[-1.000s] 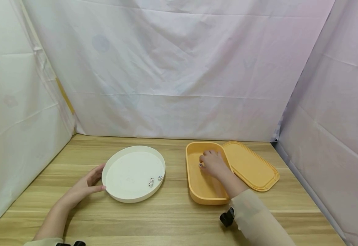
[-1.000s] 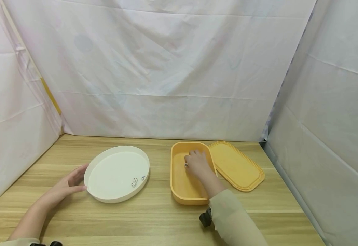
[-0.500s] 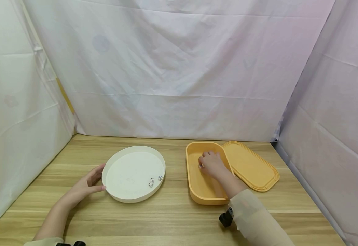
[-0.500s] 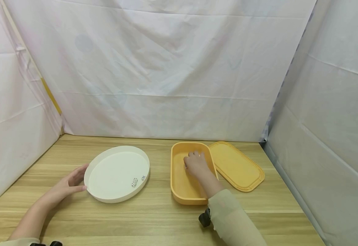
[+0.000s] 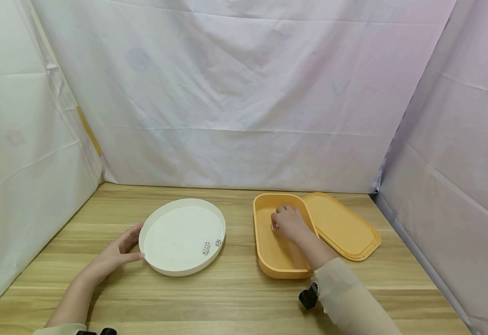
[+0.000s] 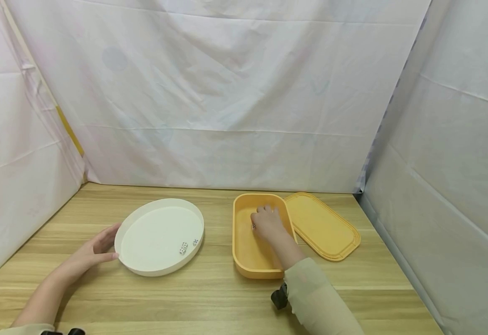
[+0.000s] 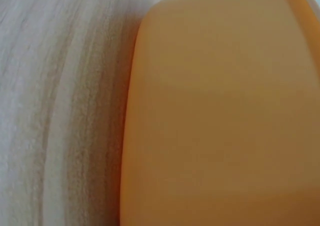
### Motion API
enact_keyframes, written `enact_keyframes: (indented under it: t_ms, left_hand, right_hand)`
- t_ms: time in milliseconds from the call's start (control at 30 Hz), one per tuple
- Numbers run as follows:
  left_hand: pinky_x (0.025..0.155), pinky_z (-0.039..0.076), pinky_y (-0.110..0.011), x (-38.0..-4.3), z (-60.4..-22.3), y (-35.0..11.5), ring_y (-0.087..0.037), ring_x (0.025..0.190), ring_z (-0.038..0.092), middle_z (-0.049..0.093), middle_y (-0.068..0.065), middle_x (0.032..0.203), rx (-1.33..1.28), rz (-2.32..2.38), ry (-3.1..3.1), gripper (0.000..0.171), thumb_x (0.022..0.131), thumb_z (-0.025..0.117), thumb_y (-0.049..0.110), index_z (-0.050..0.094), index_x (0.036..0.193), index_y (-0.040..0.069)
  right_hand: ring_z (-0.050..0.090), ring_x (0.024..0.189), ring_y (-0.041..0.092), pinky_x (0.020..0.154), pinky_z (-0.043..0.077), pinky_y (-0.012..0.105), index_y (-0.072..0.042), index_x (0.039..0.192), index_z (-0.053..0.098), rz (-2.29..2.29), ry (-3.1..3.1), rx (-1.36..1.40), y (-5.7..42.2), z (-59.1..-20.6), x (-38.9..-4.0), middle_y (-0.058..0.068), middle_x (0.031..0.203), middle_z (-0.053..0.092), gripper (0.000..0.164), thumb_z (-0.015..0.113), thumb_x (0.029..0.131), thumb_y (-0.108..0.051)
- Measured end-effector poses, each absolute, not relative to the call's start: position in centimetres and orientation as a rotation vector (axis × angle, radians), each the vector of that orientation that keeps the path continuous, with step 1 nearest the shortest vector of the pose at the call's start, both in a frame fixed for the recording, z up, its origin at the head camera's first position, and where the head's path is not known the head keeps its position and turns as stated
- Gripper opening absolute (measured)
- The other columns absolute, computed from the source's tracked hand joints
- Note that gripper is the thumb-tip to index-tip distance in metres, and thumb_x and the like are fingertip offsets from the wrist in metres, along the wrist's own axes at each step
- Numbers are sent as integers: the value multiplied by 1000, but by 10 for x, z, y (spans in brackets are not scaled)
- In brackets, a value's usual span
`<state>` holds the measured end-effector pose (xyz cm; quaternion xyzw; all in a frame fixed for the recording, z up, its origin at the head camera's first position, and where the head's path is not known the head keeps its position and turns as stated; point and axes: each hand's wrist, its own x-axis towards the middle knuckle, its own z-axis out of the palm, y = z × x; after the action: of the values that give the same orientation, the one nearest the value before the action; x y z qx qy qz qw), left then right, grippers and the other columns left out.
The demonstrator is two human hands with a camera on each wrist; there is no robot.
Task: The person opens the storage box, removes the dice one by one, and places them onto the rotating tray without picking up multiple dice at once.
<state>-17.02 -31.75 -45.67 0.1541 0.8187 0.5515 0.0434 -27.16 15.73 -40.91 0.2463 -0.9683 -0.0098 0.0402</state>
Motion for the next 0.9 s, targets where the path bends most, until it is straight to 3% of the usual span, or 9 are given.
enact_keyframes:
  t_ms: [100, 333, 533, 900]
  left_hand:
    - [89, 34, -13, -171, -458, -318, -19, 129, 35, 26, -28, 149, 469, 1668, 2513, 82, 89, 67, 9, 16, 152, 3]
    - [90, 31, -10, -173, -460, -320, 8, 120, 34, 22, -26, 151, 465, 1704, 2479, 82, 89, 67, 9, 15, 152, 3]
    - [90, 29, -8, -172, -460, -321, 4, 123, 34, 22, -26, 151, 458, 1704, 2476, 83, 89, 67, 10, 14, 152, 2]
    - [89, 29, -8, -172, -461, -322, 10, 119, 34, 22, -26, 151, 446, 1703, 2480, 83, 89, 67, 10, 15, 152, 2]
  right_hand:
    - [47, 110, 37, 92, 32, 62, -17, 82, 66, -29, -2960, 761, 158, -408, -271, 5, 98, 56, 12, 76, 83, -22]
    - [47, 112, 37, 94, 31, 63, -17, 83, 66, -15, -2957, 753, 157, -406, -269, 6, 102, 57, 12, 76, 83, -23]
    - [47, 111, 36, 90, 33, 60, -17, 85, 67, 4, -2930, 760, 158, -400, -266, 7, 106, 57, 10, 76, 82, -20]
    - [47, 114, 35, 93, 32, 60, -19, 84, 66, 45, -2874, 760, 156, -389, -263, 9, 113, 58, 9, 75, 83, -21]
